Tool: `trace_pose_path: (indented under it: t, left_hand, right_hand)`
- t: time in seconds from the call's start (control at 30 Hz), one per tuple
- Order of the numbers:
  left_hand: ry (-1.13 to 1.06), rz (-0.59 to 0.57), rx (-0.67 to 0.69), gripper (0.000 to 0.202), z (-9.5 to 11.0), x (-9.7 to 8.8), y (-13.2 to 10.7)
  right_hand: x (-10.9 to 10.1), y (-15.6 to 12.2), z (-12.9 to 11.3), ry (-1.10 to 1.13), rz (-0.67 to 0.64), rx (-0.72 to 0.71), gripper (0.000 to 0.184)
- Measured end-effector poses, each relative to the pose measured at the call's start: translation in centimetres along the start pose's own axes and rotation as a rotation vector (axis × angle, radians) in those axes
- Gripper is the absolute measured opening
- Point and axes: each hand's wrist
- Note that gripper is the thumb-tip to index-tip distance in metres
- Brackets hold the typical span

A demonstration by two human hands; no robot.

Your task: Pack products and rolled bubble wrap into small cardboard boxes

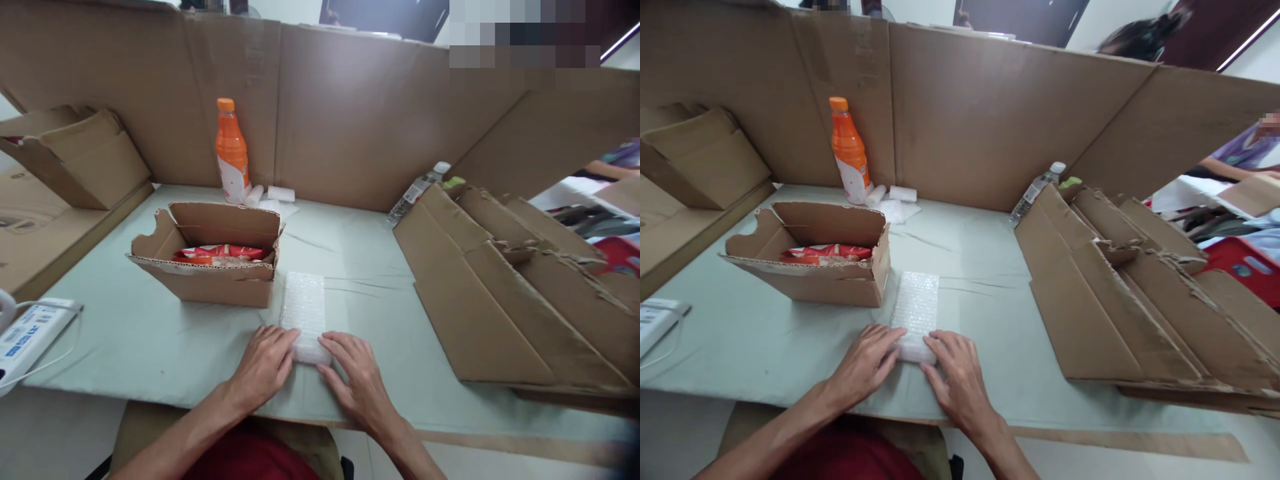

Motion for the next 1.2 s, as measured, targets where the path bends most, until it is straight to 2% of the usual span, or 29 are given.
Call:
trace_pose_path:
  t: [0.07, 0.13, 0.23, 0.37, 0.5, 0.6, 0.73, 0.83, 0.97, 1.03, 1.1, 1.2]
  left_hand:
    - [0.056, 0.043, -0.023, 0.033, -0.2, 0.2, 0.8]
    - [0.060, 0.078, 0.019, 0.031, -0.3, 0.2, 1.0]
    - [-0.013, 0.083, 0.110, 0.033, 0.0, -0.3, -0.1]
    - [-0.129, 0.027, 0.027, 0.037, 0.3, -0.9, -1.9]
    - [-0.044, 0.044, -0.031, 0.034, -0.2, -0.5, -1.0]
    - [-0.003, 0.123, -0.051, 0.030, -0.5, -0.3, -0.1]
    - [-0.093, 0.136, 0.045, 0.039, -0.1, -0.9, -0.9]
    - [-0.121, 0.090, 0.028, 0.037, 0.0, -1.0, -1.6]
    - [-0.090, 0.160, -0.086, 0.034, -0.5, -0.5, -0.9]
    - [-0.173, 0.196, -0.192, 0.039, -0.6, -0.3, -0.8]
    - [-0.362, 0.216, -0.357, 0.050, -0.4, -0.2, -1.1]
    - [-0.793, 0.203, -0.617, 0.071, 0.4, -0.5, -2.1]
  right_hand:
    - [0.2, 0.2, 0.1, -0.096, -0.022, -0.032, 0.029]
    - [0.5, 0.8, 0.4, -0.123, -0.066, -0.055, 0.025]
    - [0.5, 1.5, 0.5, -0.014, -0.096, -0.031, 0.022]
    - [-0.2, 0.7, -0.2, 0.150, -0.160, 0.017, 0.022]
    - [-0.1, -0.2, -1.0, -0.041, -0.063, 0.004, 0.033]
    - [0.6, 0.3, -1.1, -0.152, -0.075, -0.049, 0.030]
    - [1.0, 1.4, -1.0, -0.003, -0.097, -0.021, 0.022]
    - [0.7, 1.3, -1.1, 0.109, -0.119, 0.022, 0.022]
    - [0.8, 0.9, -1.5, -0.077, -0.059, 0.003, 0.033]
    - [1.2, 0.9, -1.5, -0.131, -0.080, -0.037, 0.036]
    - [1.8, 1.0, -1.3, -0.095, -0.064, -0.030, 0.029]
    - [2.4, 1.1, -1.0, 0.064, 0.064, 0.092, 0.022]
Point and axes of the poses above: each hand's wrist, its own y-axis towards the middle knuckle, its own x-axis out of the palm, z = x × y, and after that the axes turned 3 degrees about -x, right-handed
